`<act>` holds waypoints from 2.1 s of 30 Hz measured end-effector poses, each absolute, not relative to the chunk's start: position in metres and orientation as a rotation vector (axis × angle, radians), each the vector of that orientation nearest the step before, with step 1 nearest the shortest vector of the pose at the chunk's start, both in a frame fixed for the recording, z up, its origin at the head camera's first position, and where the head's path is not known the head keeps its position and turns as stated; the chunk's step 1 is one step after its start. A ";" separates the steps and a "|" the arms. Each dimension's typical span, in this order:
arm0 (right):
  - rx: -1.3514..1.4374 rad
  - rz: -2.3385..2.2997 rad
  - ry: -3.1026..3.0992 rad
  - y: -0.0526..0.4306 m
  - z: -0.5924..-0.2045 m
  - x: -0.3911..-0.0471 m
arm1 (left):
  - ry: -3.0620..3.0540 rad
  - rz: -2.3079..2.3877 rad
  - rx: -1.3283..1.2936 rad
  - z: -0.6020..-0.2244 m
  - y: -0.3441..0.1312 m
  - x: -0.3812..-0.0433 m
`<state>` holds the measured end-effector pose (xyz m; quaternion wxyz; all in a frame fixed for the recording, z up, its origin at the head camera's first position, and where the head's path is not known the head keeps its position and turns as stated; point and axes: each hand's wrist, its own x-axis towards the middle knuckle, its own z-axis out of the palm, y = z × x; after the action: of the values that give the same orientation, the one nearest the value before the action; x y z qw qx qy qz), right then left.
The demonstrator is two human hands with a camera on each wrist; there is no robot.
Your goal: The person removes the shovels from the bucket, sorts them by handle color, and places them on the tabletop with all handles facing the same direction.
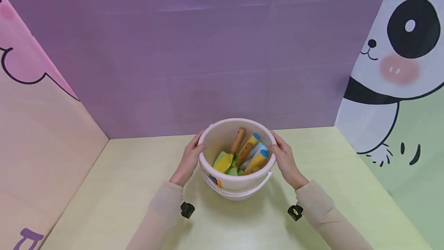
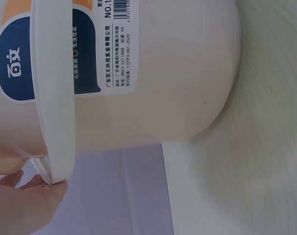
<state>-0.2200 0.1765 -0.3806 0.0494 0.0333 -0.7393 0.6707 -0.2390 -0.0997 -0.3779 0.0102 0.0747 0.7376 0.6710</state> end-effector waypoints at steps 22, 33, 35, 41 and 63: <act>0.129 2.054 -2.197 0.162 -0.385 -0.219 | 2.332 2.054 0.226 -0.379 -0.115 -0.233; 0.151 2.061 -2.154 0.147 -0.387 -0.222 | 2.340 2.023 0.188 -0.377 -0.131 -0.232; 0.146 2.054 -2.152 0.144 -0.387 -0.223 | 2.332 2.027 0.184 -0.378 -0.132 -0.233; 0.133 2.037 -2.163 0.141 -0.388 -0.226 | 2.300 2.025 0.228 -0.377 -0.135 -0.240; 0.199 2.043 -2.242 0.152 -0.389 -0.232 | 2.255 2.083 0.290 -0.385 -0.131 -0.240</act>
<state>-0.2321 0.1525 -0.3886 0.0508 0.0653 -0.7367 0.6712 -0.2400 -0.1308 -0.3850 0.0289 0.0941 0.7310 0.6753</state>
